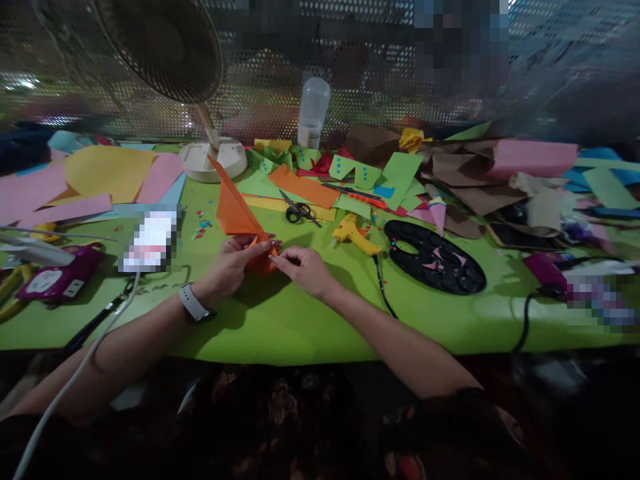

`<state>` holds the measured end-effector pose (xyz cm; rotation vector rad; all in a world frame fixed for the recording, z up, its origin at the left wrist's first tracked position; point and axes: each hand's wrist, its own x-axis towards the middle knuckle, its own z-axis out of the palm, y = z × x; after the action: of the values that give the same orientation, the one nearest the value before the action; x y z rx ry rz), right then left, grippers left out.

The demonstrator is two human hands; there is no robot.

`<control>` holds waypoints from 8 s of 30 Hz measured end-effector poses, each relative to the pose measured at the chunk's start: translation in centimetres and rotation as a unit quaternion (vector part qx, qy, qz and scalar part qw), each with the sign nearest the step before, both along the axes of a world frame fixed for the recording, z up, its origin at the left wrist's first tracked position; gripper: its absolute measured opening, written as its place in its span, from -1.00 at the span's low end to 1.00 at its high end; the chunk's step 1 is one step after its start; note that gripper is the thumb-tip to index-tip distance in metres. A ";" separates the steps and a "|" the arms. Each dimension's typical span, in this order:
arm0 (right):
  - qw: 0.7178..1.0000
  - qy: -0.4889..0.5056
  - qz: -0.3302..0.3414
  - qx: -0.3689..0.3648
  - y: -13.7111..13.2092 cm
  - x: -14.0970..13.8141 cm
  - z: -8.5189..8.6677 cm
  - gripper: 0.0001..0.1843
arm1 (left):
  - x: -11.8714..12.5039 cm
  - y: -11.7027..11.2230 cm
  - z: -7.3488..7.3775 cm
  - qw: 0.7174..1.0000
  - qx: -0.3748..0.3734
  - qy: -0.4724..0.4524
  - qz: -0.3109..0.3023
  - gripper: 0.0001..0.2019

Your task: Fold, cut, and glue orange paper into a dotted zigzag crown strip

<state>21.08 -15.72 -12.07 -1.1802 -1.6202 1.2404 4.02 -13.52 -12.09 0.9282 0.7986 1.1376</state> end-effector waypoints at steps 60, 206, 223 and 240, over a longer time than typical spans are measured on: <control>0.977 0.070 0.066 -0.189 0.2 0.0 0.5 -0.51 | 0.3 0.1 0.3 1.000 0.017 0.009 0.014 -0.80; 0.928 0.290 -0.218 -0.088 2.0 1.9 0.6 -0.77 | -1.6 2.8 2.5 0.993 -0.013 -0.046 0.105 -0.89; 0.759 -0.342 0.076 0.548 0.8 3.5 1.9 -0.52 | -3.0 2.9 2.2 0.990 -0.078 0.041 -0.108 -0.82; 0.801 -0.243 0.106 0.536 0.0 1.9 2.3 -0.75 | -1.6 1.6 1.2 0.992 -0.080 -0.008 -0.095 -0.71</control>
<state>22.99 -15.73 -9.82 -0.5625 -2.3642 -0.0589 2.43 -11.89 -10.84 0.8418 0.7599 0.9014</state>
